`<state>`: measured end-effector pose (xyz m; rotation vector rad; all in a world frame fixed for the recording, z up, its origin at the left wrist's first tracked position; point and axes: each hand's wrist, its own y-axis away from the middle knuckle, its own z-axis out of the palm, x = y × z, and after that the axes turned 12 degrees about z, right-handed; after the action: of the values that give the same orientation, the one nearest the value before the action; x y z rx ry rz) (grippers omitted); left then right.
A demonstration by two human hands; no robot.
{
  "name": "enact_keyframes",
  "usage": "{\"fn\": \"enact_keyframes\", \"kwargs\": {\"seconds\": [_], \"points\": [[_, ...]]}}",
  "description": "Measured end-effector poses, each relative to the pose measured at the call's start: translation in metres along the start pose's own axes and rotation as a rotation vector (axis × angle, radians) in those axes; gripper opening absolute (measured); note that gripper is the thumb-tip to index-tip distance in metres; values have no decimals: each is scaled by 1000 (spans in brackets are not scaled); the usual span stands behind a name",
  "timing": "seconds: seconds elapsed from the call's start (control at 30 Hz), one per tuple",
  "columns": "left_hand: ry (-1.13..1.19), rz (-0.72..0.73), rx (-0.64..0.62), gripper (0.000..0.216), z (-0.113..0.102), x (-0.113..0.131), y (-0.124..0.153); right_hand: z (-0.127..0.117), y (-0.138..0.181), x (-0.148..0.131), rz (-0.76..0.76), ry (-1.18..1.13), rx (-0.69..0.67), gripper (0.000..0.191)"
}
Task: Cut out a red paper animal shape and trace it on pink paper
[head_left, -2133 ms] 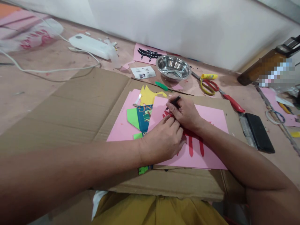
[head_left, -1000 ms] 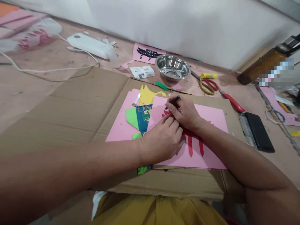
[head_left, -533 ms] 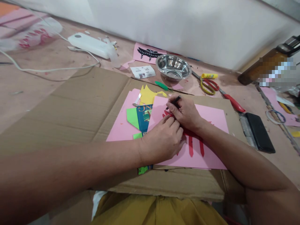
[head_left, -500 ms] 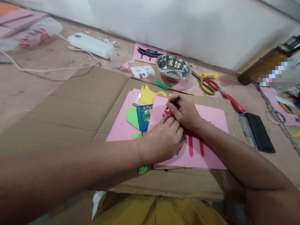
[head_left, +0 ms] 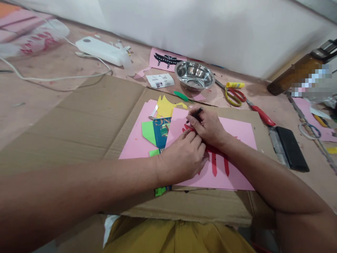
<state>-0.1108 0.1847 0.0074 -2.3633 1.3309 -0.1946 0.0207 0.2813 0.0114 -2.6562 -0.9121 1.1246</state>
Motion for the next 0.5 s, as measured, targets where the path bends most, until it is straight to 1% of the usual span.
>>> {"fn": "enact_keyframes", "kwargs": {"seconds": [0.2, 0.33, 0.5], "points": [[-5, -2, 7, 32, -1, 0, 0, -8, 0, -6, -4, -66, 35, 15], [-3, -1, 16, 32, -1, 1, 1, -21, 0, -10, 80, -142, 87, 16], [27, -9, -33, 37, -1, 0, 1, -30, 6, -5, 174, -254, 140, 15]]}}
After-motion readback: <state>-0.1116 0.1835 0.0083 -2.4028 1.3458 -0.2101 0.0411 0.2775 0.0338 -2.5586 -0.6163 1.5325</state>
